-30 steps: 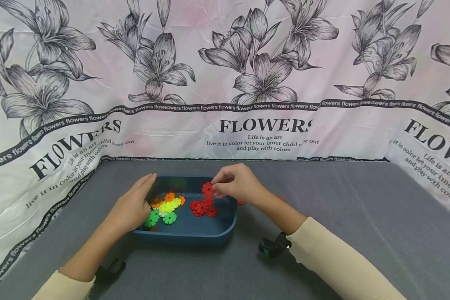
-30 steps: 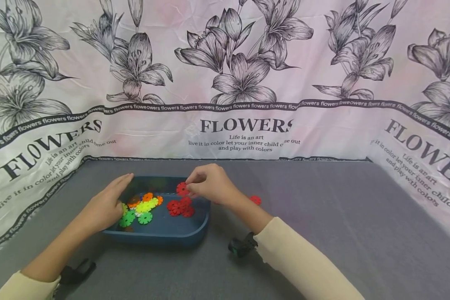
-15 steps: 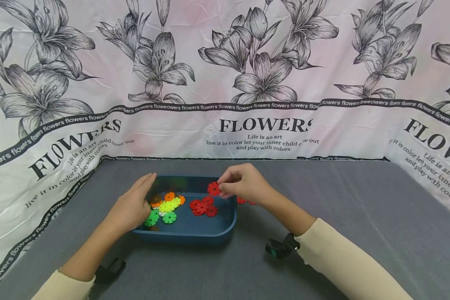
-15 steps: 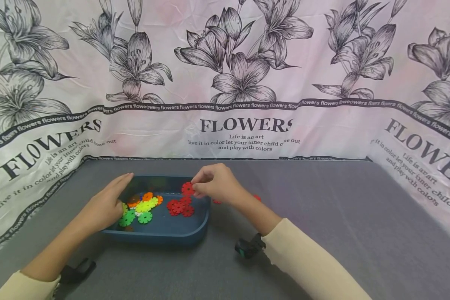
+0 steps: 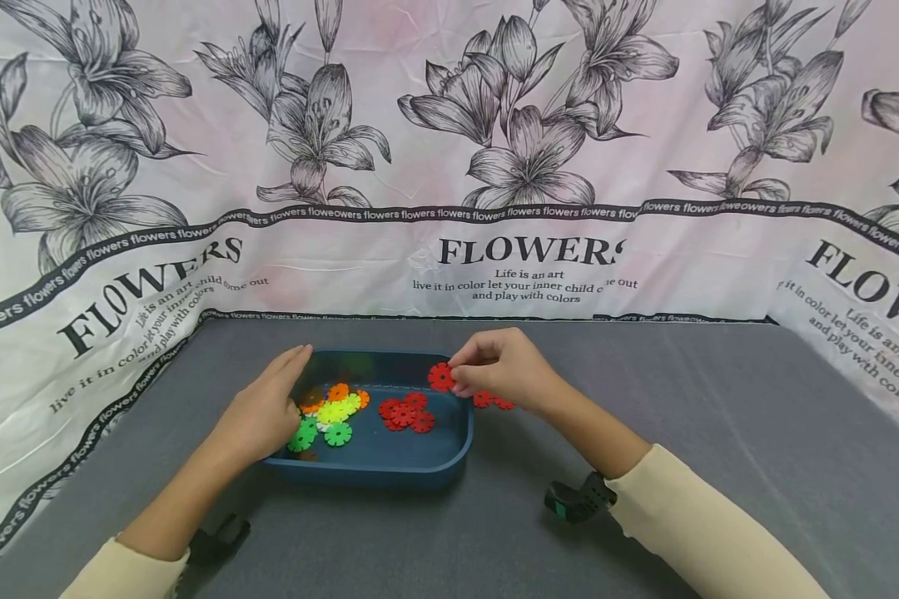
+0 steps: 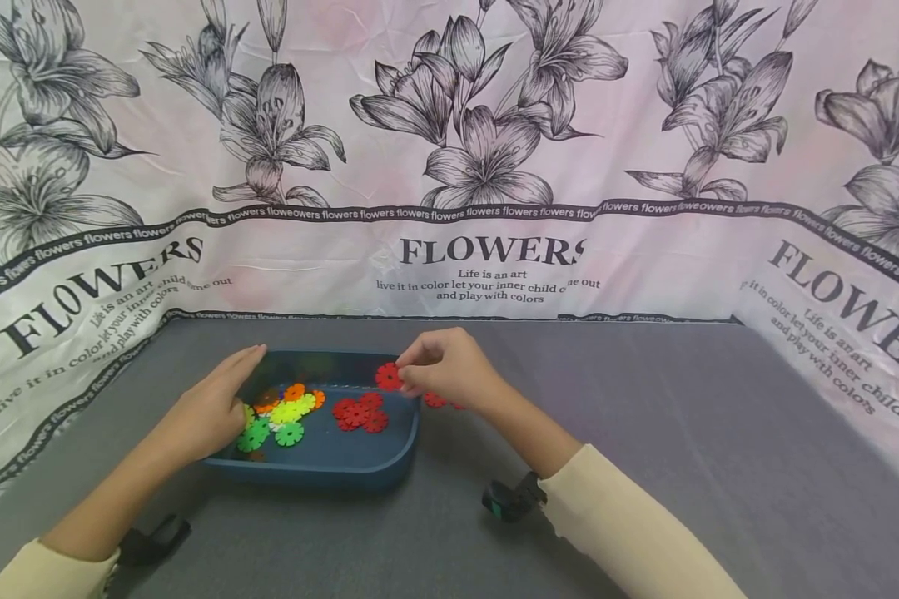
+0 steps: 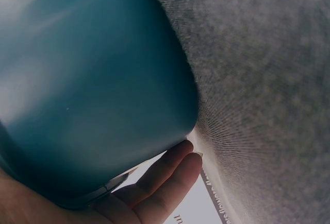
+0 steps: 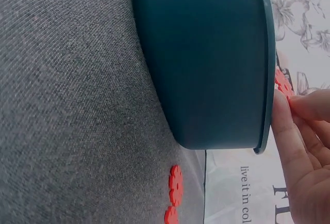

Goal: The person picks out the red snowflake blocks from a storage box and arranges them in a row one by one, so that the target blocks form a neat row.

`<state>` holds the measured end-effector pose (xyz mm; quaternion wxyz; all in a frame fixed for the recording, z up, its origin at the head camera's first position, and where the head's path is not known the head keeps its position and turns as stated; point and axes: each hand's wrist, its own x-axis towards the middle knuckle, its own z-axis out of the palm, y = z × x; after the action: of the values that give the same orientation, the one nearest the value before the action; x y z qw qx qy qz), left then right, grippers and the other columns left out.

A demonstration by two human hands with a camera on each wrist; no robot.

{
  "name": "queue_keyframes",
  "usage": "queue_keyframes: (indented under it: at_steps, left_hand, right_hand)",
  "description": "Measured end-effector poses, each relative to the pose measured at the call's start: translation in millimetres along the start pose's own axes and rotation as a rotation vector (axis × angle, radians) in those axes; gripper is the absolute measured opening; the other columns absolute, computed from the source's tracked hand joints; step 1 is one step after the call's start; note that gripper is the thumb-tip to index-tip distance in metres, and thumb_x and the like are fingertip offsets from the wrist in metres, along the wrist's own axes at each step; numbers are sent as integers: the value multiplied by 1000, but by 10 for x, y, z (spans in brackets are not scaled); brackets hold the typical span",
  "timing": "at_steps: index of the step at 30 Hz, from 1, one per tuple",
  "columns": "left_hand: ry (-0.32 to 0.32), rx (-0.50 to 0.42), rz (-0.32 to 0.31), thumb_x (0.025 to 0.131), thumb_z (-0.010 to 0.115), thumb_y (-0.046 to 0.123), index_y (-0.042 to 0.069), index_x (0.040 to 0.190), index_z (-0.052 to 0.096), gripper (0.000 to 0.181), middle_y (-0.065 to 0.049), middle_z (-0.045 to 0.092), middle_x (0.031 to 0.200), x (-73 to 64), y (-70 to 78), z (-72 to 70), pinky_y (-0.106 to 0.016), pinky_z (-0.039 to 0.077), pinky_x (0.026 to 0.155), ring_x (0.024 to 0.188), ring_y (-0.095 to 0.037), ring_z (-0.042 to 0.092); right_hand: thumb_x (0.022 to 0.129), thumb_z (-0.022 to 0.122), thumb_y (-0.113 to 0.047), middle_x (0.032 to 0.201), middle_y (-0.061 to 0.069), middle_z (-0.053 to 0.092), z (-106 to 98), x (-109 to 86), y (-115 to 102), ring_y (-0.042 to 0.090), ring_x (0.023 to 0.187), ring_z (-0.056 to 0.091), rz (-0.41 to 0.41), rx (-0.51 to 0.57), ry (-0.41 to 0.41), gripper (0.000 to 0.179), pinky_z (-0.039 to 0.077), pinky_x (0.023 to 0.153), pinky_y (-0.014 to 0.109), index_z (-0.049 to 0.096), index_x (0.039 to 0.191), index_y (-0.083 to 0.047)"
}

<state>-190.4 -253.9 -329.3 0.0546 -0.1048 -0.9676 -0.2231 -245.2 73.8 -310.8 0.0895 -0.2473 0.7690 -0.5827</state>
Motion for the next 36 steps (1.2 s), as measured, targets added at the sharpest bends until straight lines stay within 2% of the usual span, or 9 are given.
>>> queue_keyframes:
  at_steps: [4,11,17,20,30,36]
  left_hand:
    - [-2,1,-1,83,43,-12,0,158,26,78,-23,26,159,-4,2,1,-32,31,49,56,-18,37]
    - [3,3,5,83,42,-12,0,157,26,77,-23,26,159,-3,-1,5,-32,30,48,56,-18,37]
    - [8,9,14,82,42,-11,-1,157,26,77,-23,27,159,4,-9,11,-32,31,48,57,-18,38]
    - [10,12,13,82,42,-12,-1,157,26,77,-23,27,159,5,-11,6,-32,31,49,58,-18,39]
    - [0,5,0,83,42,-12,0,158,25,78,-22,26,159,4,-15,4,-32,30,48,54,-18,35]
    - [-1,7,2,83,42,-12,0,158,25,77,-23,26,159,8,-13,5,-32,31,48,58,-19,39]
  right_hand:
    - [90,69,2,90,14,74,-18,-20,1,28,79,73,10,8,8,10,58,74,41,73,98,5]
    - [89,70,1,90,16,73,-92,-68,8,30,79,73,44,36,16,12,55,80,54,73,99,5]
    - [89,70,0,90,16,74,-189,-108,77,36,81,72,59,34,34,13,56,79,49,72,100,6]
    - [90,69,-1,90,16,73,-234,-129,110,34,80,72,67,29,45,13,56,80,48,72,101,6]
    - [91,69,-1,93,24,71,-375,-214,171,34,80,71,74,19,59,18,56,80,49,69,104,11]
    - [91,68,1,92,22,71,-488,-271,184,32,82,71,94,28,68,18,55,81,51,68,105,13]
